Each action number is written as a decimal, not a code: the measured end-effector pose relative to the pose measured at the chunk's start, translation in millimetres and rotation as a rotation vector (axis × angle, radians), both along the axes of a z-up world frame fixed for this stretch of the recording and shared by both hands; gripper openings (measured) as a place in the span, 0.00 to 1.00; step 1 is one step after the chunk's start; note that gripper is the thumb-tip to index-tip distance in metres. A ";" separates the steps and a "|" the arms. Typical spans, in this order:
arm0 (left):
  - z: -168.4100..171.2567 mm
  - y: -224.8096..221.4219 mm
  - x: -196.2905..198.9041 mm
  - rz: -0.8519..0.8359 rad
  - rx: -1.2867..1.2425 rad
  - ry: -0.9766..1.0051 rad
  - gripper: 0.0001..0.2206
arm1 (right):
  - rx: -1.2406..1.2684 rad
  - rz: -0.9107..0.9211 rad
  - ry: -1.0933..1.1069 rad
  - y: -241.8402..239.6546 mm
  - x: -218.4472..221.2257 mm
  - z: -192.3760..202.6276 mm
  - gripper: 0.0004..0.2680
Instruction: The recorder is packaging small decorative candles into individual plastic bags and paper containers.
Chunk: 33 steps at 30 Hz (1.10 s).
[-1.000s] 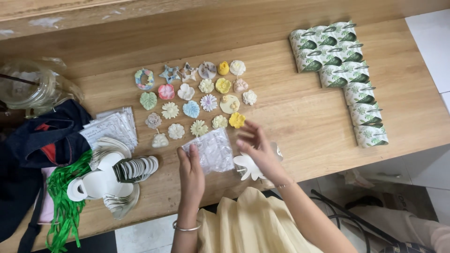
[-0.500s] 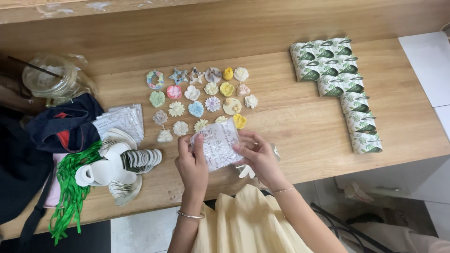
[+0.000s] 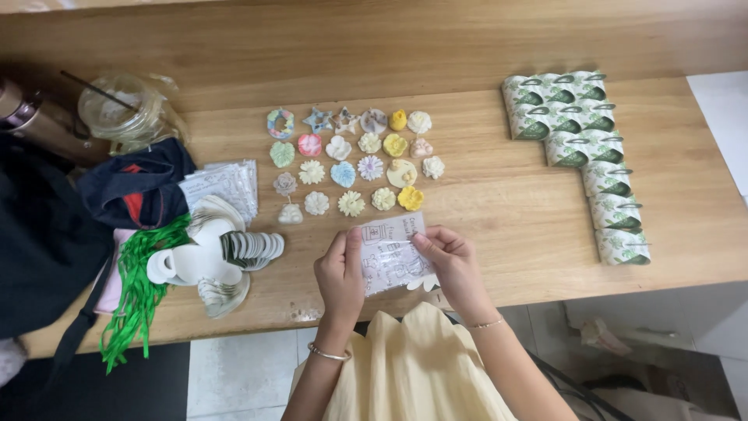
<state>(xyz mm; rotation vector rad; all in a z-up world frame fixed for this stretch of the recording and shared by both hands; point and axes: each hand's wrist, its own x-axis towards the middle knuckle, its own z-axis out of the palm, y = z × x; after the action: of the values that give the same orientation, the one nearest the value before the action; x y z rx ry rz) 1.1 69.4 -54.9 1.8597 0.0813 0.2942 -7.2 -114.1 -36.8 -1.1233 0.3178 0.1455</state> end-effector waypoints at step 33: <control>0.3 159.9 26.5 -0.684 -0.157 0.091 0.08 | -0.520 0.562 -0.012 51.2 37.5 -57.9 0.08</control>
<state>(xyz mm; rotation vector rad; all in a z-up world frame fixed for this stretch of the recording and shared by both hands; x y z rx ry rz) 27.6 229.2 -54.6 1.6354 -0.4508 -0.2651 30.4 -62.8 -94.7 -1.7111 0.0144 0.5762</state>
